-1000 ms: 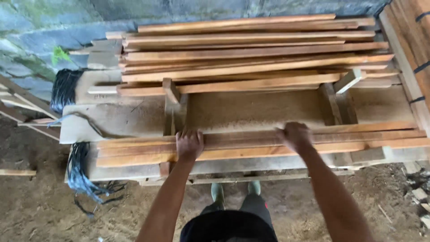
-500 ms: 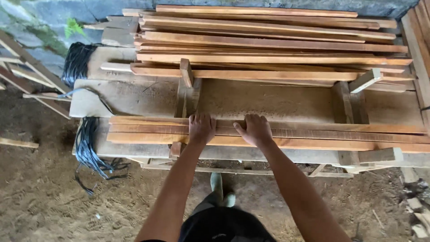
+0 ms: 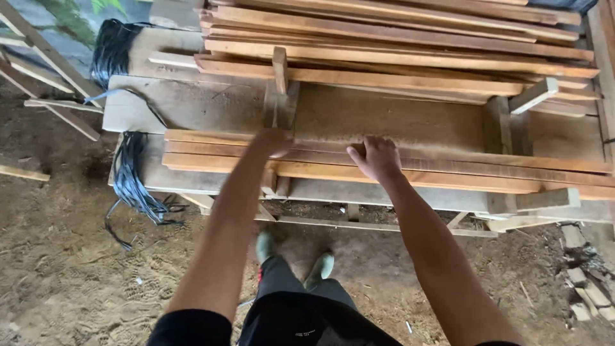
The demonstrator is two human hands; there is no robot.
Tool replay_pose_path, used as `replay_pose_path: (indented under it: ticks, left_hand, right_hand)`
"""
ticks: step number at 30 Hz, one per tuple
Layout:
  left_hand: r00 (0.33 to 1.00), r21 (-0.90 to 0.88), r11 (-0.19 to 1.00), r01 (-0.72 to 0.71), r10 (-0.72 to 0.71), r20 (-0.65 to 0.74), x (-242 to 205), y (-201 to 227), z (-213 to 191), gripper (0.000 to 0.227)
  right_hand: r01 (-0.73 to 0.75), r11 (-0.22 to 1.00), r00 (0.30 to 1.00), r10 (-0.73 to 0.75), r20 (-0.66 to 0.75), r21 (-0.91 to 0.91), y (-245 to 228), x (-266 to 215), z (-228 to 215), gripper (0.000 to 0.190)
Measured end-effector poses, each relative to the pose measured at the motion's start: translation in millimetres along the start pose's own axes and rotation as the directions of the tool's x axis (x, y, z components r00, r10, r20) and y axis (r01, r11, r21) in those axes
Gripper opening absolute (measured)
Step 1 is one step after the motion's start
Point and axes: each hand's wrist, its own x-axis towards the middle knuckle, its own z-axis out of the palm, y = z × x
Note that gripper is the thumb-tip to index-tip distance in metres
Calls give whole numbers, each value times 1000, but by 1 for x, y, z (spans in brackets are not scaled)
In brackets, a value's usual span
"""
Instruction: Organizing and securing long wooden strips into a bundle using a plastic strap and a manual tool.
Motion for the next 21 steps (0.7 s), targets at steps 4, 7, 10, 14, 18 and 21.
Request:
replay_pose_path:
  ticks: [4, 7, 10, 14, 18, 21]
  left_hand:
    - [917, -60, 926, 373, -378, -125, -65, -78, -8, 65]
    - [889, -24, 959, 281, -269, -371, -88, -85, 2, 46]
    - [603, 88, 993, 84, 19, -797, -62, -122, 61, 26]
    - [630, 162, 985, 62, 87, -772, -82, -105, 58, 23]
    - [701, 75, 995, -60, 96, -707, -88, -110, 34, 30]
    - [798, -396, 876, -276, -21, -602, -144, -91, -26, 50]
  right_hand:
    - [-111, 992, 980, 99, 175, 58, -8, 7, -1, 53]
    - [-214, 976, 937, 196, 288, 32, -15, 12, -5, 55]
    - [-287, 958, 916, 269, 298, 20, -34, 15, -16, 57]
    - [-111, 987, 981, 127, 149, -113, -94, 27, 42, 57]
    - [-220, 974, 869, 223, 441, -59, -195, 82, 30, 65]
    - [-282, 958, 841, 223, 493, 46, -223, 86, 17, 75]
